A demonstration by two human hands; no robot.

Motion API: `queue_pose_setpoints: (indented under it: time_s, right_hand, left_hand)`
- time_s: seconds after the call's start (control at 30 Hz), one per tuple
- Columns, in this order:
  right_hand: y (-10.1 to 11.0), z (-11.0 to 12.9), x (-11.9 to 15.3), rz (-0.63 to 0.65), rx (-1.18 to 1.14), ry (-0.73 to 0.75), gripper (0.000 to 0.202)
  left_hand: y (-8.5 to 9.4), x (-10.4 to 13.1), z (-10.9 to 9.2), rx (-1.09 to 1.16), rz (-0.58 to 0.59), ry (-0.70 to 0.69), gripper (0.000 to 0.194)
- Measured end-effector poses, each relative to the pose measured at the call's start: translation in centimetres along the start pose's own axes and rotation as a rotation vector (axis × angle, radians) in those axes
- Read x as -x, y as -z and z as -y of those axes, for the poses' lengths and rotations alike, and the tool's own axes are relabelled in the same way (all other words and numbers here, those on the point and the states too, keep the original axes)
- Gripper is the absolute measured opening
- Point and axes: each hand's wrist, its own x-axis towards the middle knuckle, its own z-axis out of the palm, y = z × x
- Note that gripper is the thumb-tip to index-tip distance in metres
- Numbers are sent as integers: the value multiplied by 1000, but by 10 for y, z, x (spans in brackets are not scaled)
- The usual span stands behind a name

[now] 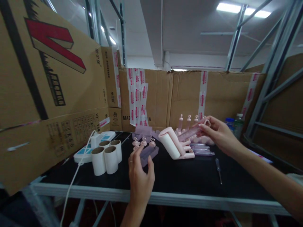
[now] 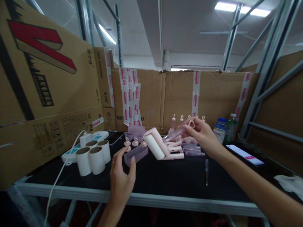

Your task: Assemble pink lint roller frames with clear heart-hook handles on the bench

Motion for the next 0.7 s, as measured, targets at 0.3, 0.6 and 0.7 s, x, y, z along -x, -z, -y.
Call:
queue_pose_setpoints:
  time_s: [0.3, 0.6, 0.7]
  right_hand:
    - [-23, -58, 102, -58, -167, -228, 29]
    - [-27, -21, 91, -41, 565, 70, 36]
    - [-52, 2, 79, 151, 693, 201, 42]
  left_hand:
    - [-32, 23, -30, 428, 404, 353, 44]
    - [-38, 26, -38, 451, 498, 295, 30]
    - [-42, 27, -38, 474, 519, 285, 32]
